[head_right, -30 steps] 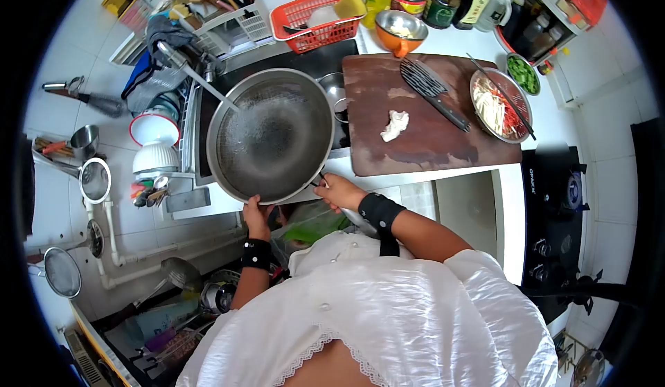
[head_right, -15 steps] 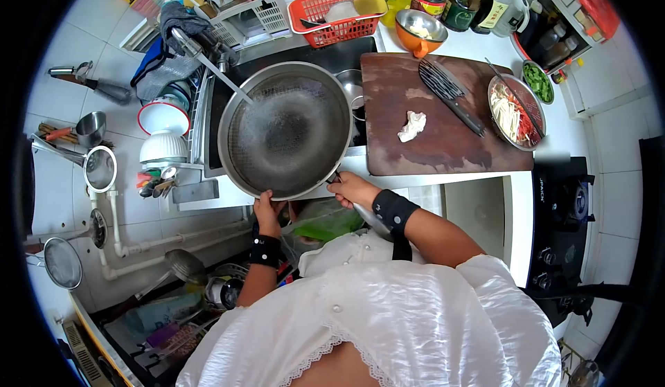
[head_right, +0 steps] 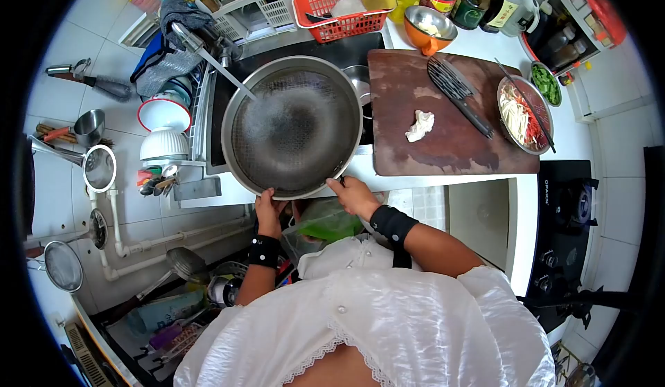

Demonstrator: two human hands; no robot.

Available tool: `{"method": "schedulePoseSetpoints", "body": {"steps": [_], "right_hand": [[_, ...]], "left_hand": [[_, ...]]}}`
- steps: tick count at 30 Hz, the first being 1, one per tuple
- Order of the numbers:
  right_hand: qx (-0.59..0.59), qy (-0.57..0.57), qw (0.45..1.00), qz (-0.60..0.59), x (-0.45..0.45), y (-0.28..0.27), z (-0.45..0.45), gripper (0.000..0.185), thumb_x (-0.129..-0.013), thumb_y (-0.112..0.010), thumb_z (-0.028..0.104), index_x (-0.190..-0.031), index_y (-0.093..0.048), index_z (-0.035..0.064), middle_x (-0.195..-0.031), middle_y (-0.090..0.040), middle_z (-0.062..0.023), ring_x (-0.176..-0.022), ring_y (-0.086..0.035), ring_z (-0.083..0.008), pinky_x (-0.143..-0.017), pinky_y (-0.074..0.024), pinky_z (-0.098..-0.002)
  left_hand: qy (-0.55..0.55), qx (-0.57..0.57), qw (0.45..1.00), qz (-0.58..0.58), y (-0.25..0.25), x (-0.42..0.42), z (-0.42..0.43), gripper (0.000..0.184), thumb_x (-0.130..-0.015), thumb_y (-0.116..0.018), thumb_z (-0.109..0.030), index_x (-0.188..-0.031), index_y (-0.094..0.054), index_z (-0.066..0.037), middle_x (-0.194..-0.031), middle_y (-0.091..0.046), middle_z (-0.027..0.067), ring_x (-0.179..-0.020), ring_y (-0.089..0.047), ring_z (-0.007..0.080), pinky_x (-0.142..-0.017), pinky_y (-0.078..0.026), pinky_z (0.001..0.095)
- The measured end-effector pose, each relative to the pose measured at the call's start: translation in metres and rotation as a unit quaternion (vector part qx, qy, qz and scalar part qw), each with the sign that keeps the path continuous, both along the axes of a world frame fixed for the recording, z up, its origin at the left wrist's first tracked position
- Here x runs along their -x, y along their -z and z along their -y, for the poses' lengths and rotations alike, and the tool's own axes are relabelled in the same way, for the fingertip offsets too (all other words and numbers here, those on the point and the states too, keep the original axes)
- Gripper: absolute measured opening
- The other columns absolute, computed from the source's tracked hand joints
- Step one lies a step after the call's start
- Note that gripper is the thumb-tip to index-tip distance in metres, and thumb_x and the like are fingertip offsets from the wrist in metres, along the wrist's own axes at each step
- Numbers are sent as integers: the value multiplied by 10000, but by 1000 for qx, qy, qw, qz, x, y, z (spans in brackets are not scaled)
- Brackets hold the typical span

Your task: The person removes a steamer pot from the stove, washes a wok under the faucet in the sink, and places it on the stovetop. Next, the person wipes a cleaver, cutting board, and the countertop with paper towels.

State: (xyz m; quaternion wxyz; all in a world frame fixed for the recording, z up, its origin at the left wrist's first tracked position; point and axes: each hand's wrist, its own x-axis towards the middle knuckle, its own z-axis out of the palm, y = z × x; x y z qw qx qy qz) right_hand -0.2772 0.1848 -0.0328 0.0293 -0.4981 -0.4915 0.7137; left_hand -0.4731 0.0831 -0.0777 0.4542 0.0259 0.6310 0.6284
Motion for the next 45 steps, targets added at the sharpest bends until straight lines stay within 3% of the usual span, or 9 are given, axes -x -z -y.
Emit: {"method": "schedulePoseSetpoints", "body": {"steps": [8,13,18,22,26,30,34,37,45], "right_hand": [[-74,19,996,46,4,8,10,474,-834,-475,432,-727,-503,-30,-524,-501,-75,-421,-490,-175,-436,-394,-314],[-153,23,986,54,5,28,19,477,-831,-479,432,-773,-515,-40,-566,-528,-127,-522,-535,-235,-531,-425,-345],[-96,41,992,74,8,17,24,483,-834,-482,428,-793,-518,-52,-614,-543,-161,-567,-539,-278,-556,-417,-367],[-93,68,993,20,10,27,30,353,-864,-486,365,-818,-457,17,-509,-366,21,-406,-350,-69,-370,-295,-240],[-128,63,988,56,12,21,33,354,-867,-485,353,-858,-479,-1,-516,-392,14,-424,-370,-69,-393,-313,-244],[-111,72,990,53,15,17,35,350,-868,-486,346,-866,-488,-4,-521,-399,14,-428,-376,-70,-399,-318,-245],[-113,83,989,39,15,18,36,343,-870,-486,338,-876,-491,-5,-520,-393,22,-424,-370,-68,-396,-315,-245],[-123,88,987,56,17,10,33,439,-841,-507,387,-813,-512,-51,-615,-525,-160,-541,-512,-250,-534,-402,-349],[-98,87,990,54,15,12,32,404,-843,-515,352,-820,-521,-51,-630,-539,-140,-549,-516,-191,-525,-405,-316]], "left_hand": [[99,16,995,5,-16,17,2,358,-833,-512,-305,-1097,-464,-67,-1040,-538,60,-897,-544,175,-768,-455,325],[-53,19,961,-270,-26,65,-16,380,-859,-469,-378,-1031,-535,-46,-983,-539,39,-907,-495,148,-788,-390,277],[-16,-42,915,-401,-72,130,-104,392,-896,-404,-329,-1095,-520,-12,-942,-529,53,-869,-483,135,-769,-387,268],[-52,-116,981,-149,-54,193,-162,457,-855,-443,-411,-1056,-467,0,-1070,-490,104,-1027,-453,226,-890,-362,353],[-86,-133,987,-17,-39,230,-199,488,-845,-433,-455,-994,-454,9,-1061,-481,135,-1022,-455,250,-921,-356,369],[-66,-156,985,9,-39,243,-222,708,-854,-345,-497,-1294,-178,32,-1304,-289,207,-1181,-344,330,-972,-313,428],[-74,-184,978,58,-35,256,-236,712,-856,-307,-510,-1304,-147,19,-1320,-261,221,-1180,-334,368,-967,-309,473],[-66,-220,969,94,-35,257,-238,710,-860,-314,-495,-1309,-130,22,-1308,-264,225,-1186,-327,344,-985,-294,448],[-68,-245,959,123,-29,270,-241,702,-860,-279,-511,-1277,-181,45,-1280,-308,245,-1173,-346,368,-964,-314,492]]}}
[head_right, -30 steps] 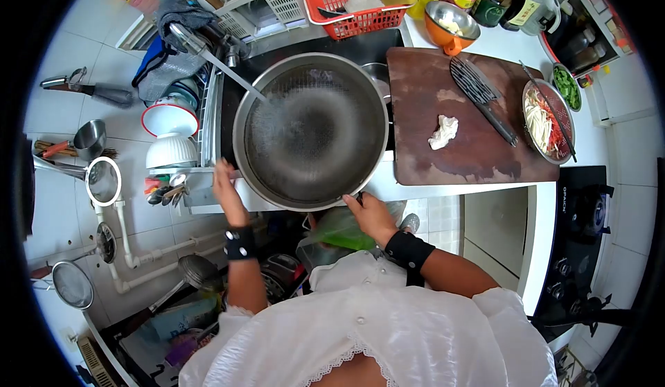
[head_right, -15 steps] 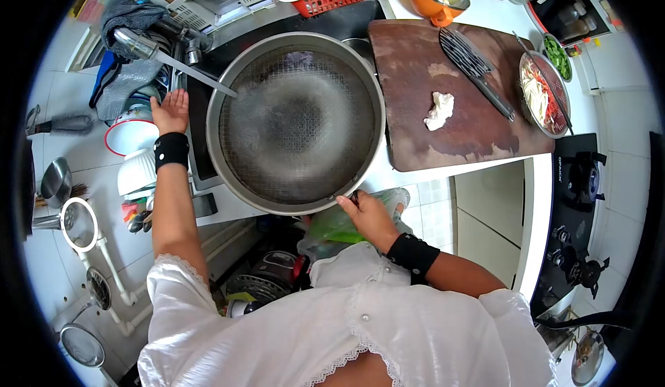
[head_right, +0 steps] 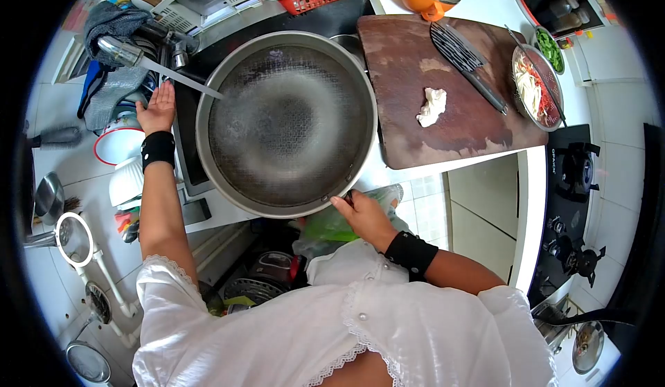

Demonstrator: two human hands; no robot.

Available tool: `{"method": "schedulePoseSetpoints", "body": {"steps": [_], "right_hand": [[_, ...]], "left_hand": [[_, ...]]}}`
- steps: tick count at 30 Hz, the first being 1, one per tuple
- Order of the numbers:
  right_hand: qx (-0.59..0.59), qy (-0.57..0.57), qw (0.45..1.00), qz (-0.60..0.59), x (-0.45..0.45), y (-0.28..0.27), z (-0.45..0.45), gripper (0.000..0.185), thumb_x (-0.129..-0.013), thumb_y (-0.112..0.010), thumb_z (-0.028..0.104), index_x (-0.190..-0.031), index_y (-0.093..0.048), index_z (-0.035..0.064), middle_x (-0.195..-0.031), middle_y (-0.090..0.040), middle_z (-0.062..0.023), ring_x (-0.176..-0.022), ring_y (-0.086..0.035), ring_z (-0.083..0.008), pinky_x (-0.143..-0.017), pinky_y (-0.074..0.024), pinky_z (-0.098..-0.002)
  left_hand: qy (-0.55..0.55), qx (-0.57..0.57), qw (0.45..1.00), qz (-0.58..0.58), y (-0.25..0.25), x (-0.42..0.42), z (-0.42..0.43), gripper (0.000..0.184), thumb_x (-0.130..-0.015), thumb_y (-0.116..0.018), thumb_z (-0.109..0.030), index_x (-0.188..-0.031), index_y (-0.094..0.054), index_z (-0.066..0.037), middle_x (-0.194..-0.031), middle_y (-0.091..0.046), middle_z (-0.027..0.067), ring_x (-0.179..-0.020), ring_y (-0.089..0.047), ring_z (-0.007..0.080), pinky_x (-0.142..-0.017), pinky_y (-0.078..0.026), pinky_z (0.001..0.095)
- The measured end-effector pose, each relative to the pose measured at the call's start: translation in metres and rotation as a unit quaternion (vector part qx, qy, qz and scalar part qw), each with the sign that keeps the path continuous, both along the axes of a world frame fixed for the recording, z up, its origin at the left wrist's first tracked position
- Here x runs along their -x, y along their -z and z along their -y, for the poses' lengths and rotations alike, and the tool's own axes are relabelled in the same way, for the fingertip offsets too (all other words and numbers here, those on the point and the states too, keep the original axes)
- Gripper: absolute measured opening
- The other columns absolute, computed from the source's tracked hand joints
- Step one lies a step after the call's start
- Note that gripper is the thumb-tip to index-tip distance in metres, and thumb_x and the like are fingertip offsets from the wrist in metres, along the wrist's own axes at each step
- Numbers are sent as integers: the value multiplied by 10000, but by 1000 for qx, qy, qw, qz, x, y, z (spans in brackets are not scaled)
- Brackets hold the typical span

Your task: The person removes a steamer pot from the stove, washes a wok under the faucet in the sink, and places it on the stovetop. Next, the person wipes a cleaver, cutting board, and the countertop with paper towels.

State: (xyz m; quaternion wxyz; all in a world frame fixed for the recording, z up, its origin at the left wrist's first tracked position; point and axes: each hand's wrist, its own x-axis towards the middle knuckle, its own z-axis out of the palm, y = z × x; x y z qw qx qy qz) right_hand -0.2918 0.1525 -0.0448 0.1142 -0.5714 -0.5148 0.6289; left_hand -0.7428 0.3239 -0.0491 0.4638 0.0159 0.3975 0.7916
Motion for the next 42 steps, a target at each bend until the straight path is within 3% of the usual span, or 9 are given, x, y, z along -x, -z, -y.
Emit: {"method": "schedulePoseSetpoints", "body": {"steps": [10,19,42], "right_hand": [[15,-5,1000,-1,0,-6,-4,401,-844,-517,345,-855,-523,-56,-658,-559,-118,-560,-525,-172,-523,-409,-307],[1,-31,999,18,-4,-3,-6,438,-840,-512,368,-788,-511,-67,-651,-554,-166,-577,-544,-213,-540,-416,-325],[20,-60,998,12,-10,-4,-13,487,-861,-452,413,-730,-461,-56,-592,-504,-159,-548,-513,-229,-527,-397,-358]], "left_hand": [[-1,14,1000,-13,-8,-3,-1,705,-856,-282,-519,-1228,-253,79,-1281,-307,248,-1173,-339,385,-971,-304,497],[25,13,1000,-11,-8,-9,1,685,-858,-296,-500,-1198,-280,94,-1285,-304,261,-1185,-323,393,-982,-291,493],[26,17,1000,-3,-15,-8,3,622,-852,-359,-437,-1201,-312,77,-1250,-343,260,-1165,-354,382,-978,-300,491]]}}
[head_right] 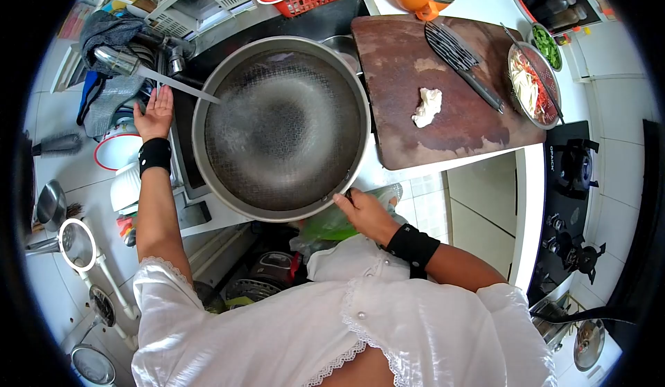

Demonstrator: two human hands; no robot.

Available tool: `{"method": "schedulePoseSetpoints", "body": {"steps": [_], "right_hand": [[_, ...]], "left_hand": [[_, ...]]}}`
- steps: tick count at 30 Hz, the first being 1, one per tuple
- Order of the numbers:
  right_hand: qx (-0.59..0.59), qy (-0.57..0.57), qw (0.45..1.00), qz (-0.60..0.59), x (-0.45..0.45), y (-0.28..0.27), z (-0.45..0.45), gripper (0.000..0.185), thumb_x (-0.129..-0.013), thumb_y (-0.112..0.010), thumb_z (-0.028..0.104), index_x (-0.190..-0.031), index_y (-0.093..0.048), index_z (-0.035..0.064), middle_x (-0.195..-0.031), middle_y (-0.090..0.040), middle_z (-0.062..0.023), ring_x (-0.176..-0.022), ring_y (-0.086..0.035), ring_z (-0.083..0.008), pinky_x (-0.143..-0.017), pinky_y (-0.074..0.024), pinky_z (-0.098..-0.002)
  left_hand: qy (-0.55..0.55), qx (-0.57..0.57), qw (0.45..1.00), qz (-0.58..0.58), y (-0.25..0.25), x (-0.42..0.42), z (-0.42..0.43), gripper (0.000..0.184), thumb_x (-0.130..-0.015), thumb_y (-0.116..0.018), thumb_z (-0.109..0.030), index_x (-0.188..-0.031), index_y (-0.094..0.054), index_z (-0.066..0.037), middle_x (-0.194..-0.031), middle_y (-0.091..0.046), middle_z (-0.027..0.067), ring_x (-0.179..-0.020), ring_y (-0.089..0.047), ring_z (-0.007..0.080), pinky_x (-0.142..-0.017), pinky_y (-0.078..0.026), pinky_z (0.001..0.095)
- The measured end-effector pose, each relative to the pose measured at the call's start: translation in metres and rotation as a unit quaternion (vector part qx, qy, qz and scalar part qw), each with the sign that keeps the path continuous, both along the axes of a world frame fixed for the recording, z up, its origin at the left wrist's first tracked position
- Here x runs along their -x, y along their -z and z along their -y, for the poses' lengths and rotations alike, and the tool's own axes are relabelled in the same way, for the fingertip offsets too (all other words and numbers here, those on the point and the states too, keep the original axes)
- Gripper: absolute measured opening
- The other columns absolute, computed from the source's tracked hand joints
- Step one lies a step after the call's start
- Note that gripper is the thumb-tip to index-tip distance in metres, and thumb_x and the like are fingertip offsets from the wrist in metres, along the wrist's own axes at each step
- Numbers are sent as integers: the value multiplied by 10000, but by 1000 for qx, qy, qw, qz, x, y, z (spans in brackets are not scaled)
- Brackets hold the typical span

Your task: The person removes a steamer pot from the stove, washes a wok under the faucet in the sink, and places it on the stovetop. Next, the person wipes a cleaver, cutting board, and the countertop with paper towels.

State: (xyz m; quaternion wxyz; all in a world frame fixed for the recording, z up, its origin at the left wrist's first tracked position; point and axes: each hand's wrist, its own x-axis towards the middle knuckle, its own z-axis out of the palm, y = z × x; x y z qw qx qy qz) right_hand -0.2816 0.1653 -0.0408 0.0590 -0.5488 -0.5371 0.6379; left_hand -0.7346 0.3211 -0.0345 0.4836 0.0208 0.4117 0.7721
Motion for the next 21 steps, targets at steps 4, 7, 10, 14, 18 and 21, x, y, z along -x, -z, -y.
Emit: {"method": "schedulePoseSetpoints", "body": {"steps": [4,7,10,14,18,21], "right_hand": [[-15,-1,1000,-4,2,-3,-1,472,-855,-472,394,-738,-470,-63,-617,-510,-163,-577,-521,-228,-545,-405,-348],[-44,13,999,-10,4,-9,-1,446,-831,-520,376,-755,-479,-61,-653,-519,-162,-599,-520,-224,-570,-413,-336],[-38,-23,999,3,3,-6,-1,410,-794,-577,346,-778,-478,-52,-674,-522,-139,-610,-511,-214,-592,-415,-321],[-80,-7,997,-20,2,-2,2,319,-765,-593,257,-767,-462,-34,-655,-510,-115,-592,-485,-193,-585,-409,-312],[-55,-2,998,-15,2,-6,0,250,-760,-567,193,-757,-454,-29,-641,-503,-110,-588,-474,-167,-573,-404,-310],[-47,1,999,-16,0,-1,1,242,-763,-559,187,-752,-449,-29,-636,-500,-108,-587,-469,-154,-569,-404,-308]], "left_hand": [[10,-3,1000,-15,-3,1,3,641,-858,-328,-448,-1227,-285,74,-1287,-302,252,-1190,-318,392,-985,-280,503],[11,-4,1000,-12,-4,1,4,640,-854,-343,-453,-1218,-297,71,-1275,-318,249,-1181,-332,385,-984,-287,498],[14,-8,1000,-4,-4,3,3,632,-850,-365,-447,-1211,-304,68,-1262,-333,247,-1172,-346,380,-984,-290,492],[15,-7,1000,-3,-6,1,4,625,-850,-378,-430,-1220,-294,67,-1266,-329,247,-1175,-342,380,-988,-284,492],[12,-17,1000,3,-4,3,3,610,-854,-376,-409,-1222,-292,70,-1272,-319,252,-1179,-333,386,-992,-275,492],[8,-27,1000,7,-6,4,0,598,-862,-350,-388,-1221,-284,86,-1286,-298,259,-1187,-319,392,-996,-267,494]]}}
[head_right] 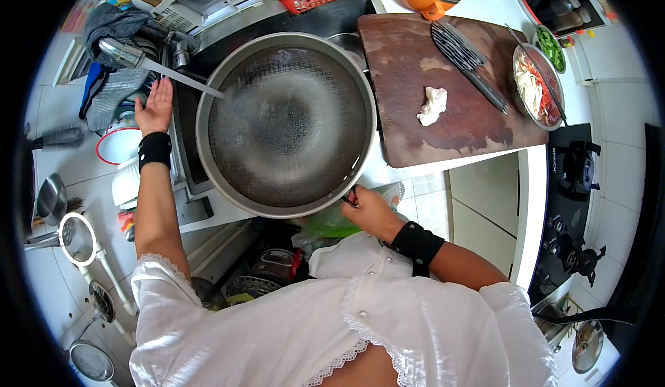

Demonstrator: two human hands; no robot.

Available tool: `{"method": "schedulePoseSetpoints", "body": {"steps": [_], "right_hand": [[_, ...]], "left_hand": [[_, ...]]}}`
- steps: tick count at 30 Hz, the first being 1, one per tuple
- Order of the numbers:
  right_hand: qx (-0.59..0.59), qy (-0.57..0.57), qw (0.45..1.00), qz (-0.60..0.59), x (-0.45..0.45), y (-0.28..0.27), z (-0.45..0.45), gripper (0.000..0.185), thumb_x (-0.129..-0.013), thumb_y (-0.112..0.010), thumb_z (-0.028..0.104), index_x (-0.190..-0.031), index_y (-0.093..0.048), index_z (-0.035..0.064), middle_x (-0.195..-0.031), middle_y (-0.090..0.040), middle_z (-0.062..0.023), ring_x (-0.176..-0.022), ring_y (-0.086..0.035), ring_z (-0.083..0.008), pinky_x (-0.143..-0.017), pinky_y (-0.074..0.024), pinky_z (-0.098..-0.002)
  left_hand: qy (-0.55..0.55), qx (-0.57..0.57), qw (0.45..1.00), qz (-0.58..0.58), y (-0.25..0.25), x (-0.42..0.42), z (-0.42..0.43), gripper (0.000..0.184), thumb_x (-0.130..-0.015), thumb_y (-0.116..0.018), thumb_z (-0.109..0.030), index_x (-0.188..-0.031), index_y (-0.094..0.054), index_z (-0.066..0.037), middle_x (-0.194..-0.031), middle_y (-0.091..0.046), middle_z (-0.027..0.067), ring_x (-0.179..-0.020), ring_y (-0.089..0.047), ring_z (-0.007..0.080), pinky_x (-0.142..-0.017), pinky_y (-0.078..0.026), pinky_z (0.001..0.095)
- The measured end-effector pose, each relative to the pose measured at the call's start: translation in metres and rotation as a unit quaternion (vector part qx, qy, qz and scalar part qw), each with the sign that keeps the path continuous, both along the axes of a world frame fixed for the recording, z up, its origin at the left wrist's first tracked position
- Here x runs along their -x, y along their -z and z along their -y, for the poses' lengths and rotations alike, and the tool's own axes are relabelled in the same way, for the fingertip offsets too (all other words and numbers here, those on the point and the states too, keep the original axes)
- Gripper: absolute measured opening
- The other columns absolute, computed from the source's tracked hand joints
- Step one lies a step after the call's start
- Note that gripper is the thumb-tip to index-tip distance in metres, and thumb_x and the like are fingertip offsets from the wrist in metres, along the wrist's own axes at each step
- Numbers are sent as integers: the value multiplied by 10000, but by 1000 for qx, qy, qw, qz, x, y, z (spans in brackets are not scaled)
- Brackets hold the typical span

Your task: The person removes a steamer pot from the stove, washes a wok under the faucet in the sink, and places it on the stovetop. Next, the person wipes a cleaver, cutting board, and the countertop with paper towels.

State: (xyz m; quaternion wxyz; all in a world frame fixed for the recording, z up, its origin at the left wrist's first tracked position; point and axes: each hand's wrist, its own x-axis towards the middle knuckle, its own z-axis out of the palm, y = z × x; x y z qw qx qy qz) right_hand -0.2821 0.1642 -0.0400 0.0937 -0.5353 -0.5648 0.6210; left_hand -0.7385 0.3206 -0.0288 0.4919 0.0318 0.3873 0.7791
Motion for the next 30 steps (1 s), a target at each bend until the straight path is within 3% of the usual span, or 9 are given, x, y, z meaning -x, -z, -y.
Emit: {"method": "schedulePoseSetpoints", "body": {"steps": [6,13,14,15,17,19,21,24,30], "right_hand": [[2,-5,1000,8,1,-6,-2,226,-774,-546,174,-735,-438,-20,-621,-481,-95,-576,-451,-152,-569,-402,-302],[-8,-2,1000,0,2,-6,-2,211,-782,-541,159,-736,-423,-9,-626,-476,-89,-588,-443,-147,-572,-397,-299],[-8,-5,1000,-1,1,-5,-2,210,-783,-539,158,-735,-421,-9,-624,-474,-87,-585,-441,-146,-569,-395,-299],[-8,-7,1000,-2,0,-2,-2,209,-783,-538,157,-734,-420,-9,-622,-472,-86,-583,-439,-145,-566,-393,-299],[-9,-5,1000,-7,-1,0,-1,210,-785,-536,158,-730,-418,-8,-615,-467,-84,-574,-432,-145,-559,-389,-300],[-11,2,1000,-14,-1,1,0,214,-787,-533,161,-725,-416,-6,-605,-459,-84,-562,-424,-148,-551,-385,-300],[-17,4,1000,-18,-1,2,0,221,-788,-535,168,-724,-415,-5,-602,-460,-90,-552,-425,-157,-548,-384,-302],[-13,-2,1000,-15,-3,4,1,226,-791,-538,179,-735,-425,-10,-606,-471,-103,-548,-435,-173,-548,-387,-310],[-14,5,1000,-18,-5,8,2,232,-794,-541,187,-756,-454,-25,-612,-489,-114,-559,-464,-184,-546,-389,-319]], "left_hand": [[4,-25,1000,-8,-11,4,-15,582,-872,-299,-339,-1235,-251,112,-1330,-219,267,-1237,-229,390,-1019,-212,499],[18,-51,997,-50,-15,4,-31,539,-871,-299,-281,-1228,-252,120,-1323,-230,268,-1238,-233,384,-1031,-192,483],[24,-18,998,-52,-13,2,-25,501,-875,-346,-295,-1214,-328,73,-1291,-315,238,-1209,-312,336,-1012,-242,452],[63,46,989,-126,-6,-4,-15,498,-872,-367,-323,-1205,-357,47,-1268,-353,216,-1192,-339,307,-998,-264,425],[140,170,937,-271,14,-21,11,493,-865,-410,-379,-1187,-416,-6,-1221,-427,171,-1158,-392,250,-970,-308,372],[235,259,881,-320,24,-51,45,522,-835,-461,-459,-1173,-464,-60,-1138,-503,102,-1067,-465,184,-902,-358,298],[284,255,886,-264,7,-90,73,572,-818,-481,-478,-1187,-451,-43,-1098,-524,85,-1005,-500,180,-861,-383,279],[276,294,886,-229,21,-91,84,568,-823,-487,-459,-1183,-454,-21,-1084,-532,94,-942,-527,185,-819,-407,286],[262,277,888,-255,30,-84,85,495,-821,-527,-401,-1117,-492,-5,-991,-563,80,-863,-551,178,-760,-434,284]]}}
